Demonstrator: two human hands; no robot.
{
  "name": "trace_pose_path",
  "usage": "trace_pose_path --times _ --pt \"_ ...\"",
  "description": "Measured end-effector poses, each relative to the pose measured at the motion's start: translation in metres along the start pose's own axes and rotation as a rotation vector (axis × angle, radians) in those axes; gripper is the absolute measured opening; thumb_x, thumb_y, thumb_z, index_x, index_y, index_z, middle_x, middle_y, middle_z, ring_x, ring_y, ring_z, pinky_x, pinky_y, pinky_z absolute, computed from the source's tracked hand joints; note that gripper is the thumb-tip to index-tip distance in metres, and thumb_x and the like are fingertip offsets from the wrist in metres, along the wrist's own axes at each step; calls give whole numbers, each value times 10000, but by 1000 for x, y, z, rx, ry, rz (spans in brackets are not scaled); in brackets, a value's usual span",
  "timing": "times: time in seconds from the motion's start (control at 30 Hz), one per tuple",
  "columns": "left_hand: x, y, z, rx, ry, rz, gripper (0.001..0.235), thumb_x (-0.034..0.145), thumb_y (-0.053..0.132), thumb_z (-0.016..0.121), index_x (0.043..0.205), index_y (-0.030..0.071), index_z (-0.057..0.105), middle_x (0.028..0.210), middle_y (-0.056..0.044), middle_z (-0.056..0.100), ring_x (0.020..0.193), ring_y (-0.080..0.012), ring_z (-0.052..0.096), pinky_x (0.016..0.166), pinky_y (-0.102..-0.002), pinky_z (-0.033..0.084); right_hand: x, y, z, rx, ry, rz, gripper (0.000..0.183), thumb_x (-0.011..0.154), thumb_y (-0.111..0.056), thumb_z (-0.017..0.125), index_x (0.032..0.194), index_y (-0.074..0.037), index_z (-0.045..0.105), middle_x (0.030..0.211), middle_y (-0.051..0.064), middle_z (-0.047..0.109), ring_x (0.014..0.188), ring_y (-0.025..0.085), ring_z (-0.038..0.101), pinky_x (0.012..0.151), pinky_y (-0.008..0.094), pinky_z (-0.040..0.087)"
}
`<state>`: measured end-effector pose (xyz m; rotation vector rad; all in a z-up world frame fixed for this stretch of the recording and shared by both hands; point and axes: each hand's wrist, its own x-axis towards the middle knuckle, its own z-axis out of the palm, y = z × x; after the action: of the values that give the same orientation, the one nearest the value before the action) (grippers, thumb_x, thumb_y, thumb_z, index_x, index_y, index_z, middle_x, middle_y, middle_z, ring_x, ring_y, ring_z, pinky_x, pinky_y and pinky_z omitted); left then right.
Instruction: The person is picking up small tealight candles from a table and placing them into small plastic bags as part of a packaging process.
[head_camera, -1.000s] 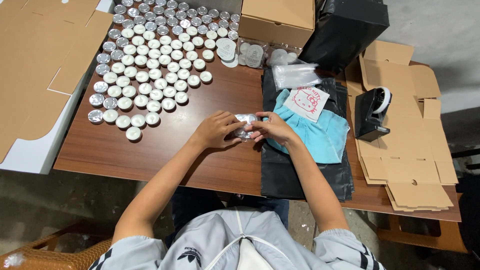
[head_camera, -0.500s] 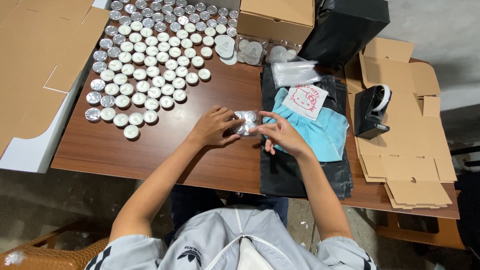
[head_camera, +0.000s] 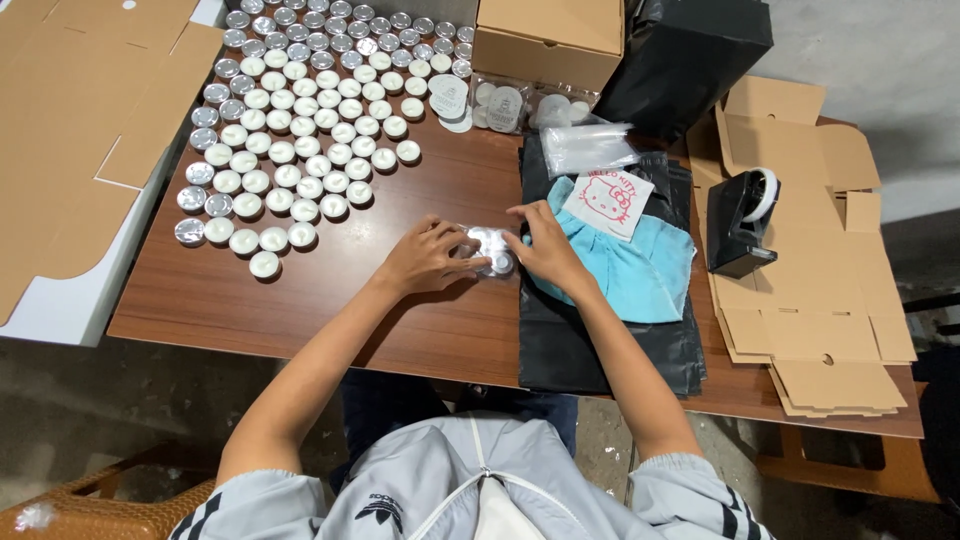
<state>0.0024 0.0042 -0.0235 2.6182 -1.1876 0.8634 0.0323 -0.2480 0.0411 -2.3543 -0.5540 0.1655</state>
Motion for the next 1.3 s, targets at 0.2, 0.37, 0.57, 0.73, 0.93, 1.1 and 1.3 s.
trace_pose_path --times 0.2,0.37,0.57,0.73,0.93,1.1,1.3 --pt "15 -8 -5 -400 -69 -446 363 990 550 603 1199 273 709 1216 -11 676 1145 -205 631 981 -370 476 17 -14 -12 -203 -262 51 447 903 -269 768 1230 27 698 1136 235 629 1092 431 618 906 496 536" --pt "51 -12 -45 -431 -507 -630 543 923 625 601 1218 180 701 1244 -109 669 1184 -303 618 982 -441 423 27 -26 -21 -164 -364 122 442 840 -298 837 1135 3 702 1075 230 676 1094 423 625 908 482 533" --pt "55 -34 -30 -651 -370 -590 375 836 356 794 1119 141 675 1002 -89 755 983 -304 718 874 -416 472 32 -18 -28 21 -169 -101 380 777 -151 858 1102 -35 701 1041 211 731 1012 408 682 878 482 538" --pt "62 -53 -4 -159 -17 -347 396 764 279 881 1072 251 634 950 12 739 912 -187 720 782 -327 500 57 24 1 -158 276 -286 346 716 -63 841 992 -231 717 966 -51 672 934 193 637 832 314 550" --pt "58 -54 17 -208 -93 -381 397 829 341 806 1157 170 663 1171 -102 728 1131 -259 690 892 -370 521 68 51 26 -387 307 -314 293 826 -225 848 1089 -168 733 1139 31 662 1064 258 640 911 353 562" --pt "55 -57 22 -200 -100 -379 388 877 305 763 1209 136 655 1204 -91 702 1163 -255 673 930 -357 528 58 43 20 -503 221 -323 295 917 -154 741 1210 -187 746 1228 57 691 1118 276 642 899 369 551" --pt "51 -55 18 -224 -75 -377 285 870 349 765 1086 173 710 1094 -46 733 1057 -240 712 853 -353 537 47 30 13 -432 178 -305 260 903 -126 750 1157 -181 763 1226 65 710 1142 290 639 935 388 547"
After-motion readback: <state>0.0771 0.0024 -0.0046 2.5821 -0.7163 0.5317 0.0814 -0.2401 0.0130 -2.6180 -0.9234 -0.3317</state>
